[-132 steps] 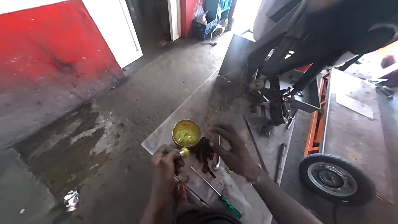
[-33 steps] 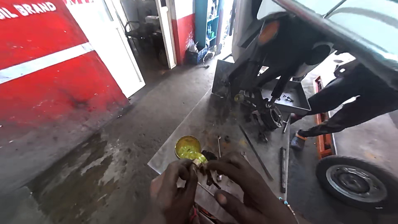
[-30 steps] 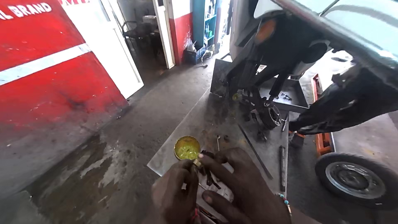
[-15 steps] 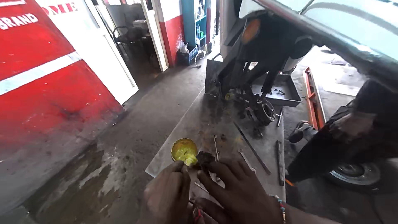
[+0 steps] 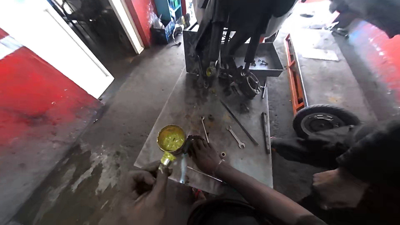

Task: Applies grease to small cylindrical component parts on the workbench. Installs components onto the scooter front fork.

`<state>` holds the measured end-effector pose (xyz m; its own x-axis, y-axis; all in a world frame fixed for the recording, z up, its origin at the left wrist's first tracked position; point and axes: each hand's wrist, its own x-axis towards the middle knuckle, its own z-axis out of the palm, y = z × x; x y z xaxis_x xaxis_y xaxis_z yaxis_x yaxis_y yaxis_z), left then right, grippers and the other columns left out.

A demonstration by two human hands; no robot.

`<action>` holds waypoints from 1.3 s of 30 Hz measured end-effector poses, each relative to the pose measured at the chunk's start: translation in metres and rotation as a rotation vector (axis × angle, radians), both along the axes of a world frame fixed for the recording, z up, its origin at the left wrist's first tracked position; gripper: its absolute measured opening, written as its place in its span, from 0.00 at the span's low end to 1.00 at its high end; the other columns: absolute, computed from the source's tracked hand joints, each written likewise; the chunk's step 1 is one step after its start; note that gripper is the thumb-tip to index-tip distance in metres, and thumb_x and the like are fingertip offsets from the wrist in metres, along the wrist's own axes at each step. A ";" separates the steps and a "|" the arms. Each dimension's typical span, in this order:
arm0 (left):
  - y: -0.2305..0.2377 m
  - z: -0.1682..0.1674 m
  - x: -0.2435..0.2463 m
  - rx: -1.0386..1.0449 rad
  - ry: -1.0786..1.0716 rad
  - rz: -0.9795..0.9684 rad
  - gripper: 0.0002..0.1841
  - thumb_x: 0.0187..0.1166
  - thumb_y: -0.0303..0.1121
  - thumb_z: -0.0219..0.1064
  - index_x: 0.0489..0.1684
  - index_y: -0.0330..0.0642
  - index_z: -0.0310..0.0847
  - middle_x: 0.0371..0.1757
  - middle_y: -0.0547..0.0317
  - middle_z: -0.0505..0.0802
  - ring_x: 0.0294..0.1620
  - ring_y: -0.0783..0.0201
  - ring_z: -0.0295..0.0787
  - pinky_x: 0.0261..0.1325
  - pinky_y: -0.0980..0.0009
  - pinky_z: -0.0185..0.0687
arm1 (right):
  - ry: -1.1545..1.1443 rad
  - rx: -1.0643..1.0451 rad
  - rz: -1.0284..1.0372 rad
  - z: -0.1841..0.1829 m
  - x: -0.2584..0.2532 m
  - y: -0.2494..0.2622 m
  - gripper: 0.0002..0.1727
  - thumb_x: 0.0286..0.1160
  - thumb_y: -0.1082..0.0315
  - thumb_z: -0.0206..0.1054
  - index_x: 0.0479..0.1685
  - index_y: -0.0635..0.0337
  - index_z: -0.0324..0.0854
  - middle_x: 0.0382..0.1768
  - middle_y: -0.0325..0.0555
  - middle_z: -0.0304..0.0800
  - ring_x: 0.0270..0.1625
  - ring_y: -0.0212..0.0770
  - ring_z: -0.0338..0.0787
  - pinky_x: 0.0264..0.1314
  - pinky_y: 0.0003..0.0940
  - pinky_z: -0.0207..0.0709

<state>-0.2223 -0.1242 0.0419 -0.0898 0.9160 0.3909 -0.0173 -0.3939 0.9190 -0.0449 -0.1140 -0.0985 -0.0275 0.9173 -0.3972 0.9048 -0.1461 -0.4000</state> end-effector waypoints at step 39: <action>0.017 -0.004 0.006 -0.326 -0.025 -0.671 0.11 0.70 0.21 0.75 0.35 0.48 0.78 0.42 0.59 0.98 0.32 0.66 0.97 0.38 0.72 0.95 | 1.257 0.458 -0.096 0.130 0.042 -0.050 0.34 0.64 0.80 0.76 0.75 0.56 0.75 0.52 0.38 0.93 0.50 0.31 0.93 0.54 0.26 0.88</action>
<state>-0.2165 -0.1073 0.0375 0.5245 0.8461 0.0951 -0.1803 0.0012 0.9836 -0.0030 -0.1636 0.0319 -0.0727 0.9789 0.1910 -0.1166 0.1818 -0.9764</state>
